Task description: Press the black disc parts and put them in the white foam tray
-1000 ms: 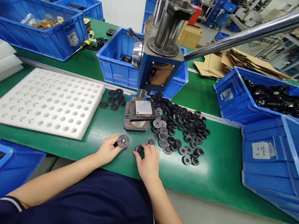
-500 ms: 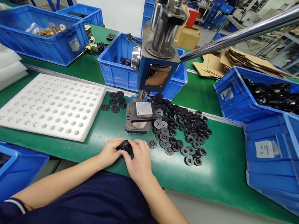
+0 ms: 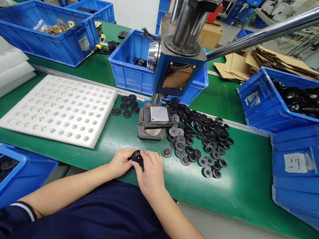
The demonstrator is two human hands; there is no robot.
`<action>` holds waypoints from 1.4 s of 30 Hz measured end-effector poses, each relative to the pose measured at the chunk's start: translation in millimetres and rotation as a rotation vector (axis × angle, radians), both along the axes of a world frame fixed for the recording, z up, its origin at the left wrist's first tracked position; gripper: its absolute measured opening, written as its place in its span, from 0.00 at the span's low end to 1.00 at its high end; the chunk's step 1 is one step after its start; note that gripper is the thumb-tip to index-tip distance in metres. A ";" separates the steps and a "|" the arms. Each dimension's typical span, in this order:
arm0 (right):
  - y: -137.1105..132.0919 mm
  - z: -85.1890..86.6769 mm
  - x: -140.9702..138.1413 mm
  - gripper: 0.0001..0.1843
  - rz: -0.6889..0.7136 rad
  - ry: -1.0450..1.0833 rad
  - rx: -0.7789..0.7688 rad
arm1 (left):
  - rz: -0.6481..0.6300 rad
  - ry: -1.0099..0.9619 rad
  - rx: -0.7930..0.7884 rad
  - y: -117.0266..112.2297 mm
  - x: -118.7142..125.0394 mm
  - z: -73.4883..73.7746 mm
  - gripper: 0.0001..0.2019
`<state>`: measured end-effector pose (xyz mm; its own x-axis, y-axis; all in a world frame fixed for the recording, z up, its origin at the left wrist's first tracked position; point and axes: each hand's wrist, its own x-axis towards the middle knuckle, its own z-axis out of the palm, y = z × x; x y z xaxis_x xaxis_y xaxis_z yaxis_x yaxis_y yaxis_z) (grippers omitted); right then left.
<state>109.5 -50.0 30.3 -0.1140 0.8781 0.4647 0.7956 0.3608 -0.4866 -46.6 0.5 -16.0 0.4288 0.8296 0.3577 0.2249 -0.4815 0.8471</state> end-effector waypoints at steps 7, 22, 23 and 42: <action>8.2 -9.8 4.4 0.18 0.017 0.119 -0.069 | 0.033 0.031 -0.039 0.1 1.3 -0.8 0.09; 9.1 43.6 37.4 0.19 0.000 0.461 -0.096 | -0.047 0.162 -0.194 20.8 -18.0 78.3 0.10; 10.3 48.5 41.9 0.18 -0.029 0.473 -0.070 | -0.057 0.135 -0.227 25.8 -19.5 92.8 0.11; 32.9 231.1 103.4 0.16 -0.256 0.553 0.559 | 0.120 0.014 -0.104 118.3 43.2 191.6 0.14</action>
<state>212.9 -17.1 261.4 0.4318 0.4682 0.7709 0.5845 0.5057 -0.6345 -3.4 118.8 175.7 0.3289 0.9073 0.2621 0.2875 -0.3606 0.8873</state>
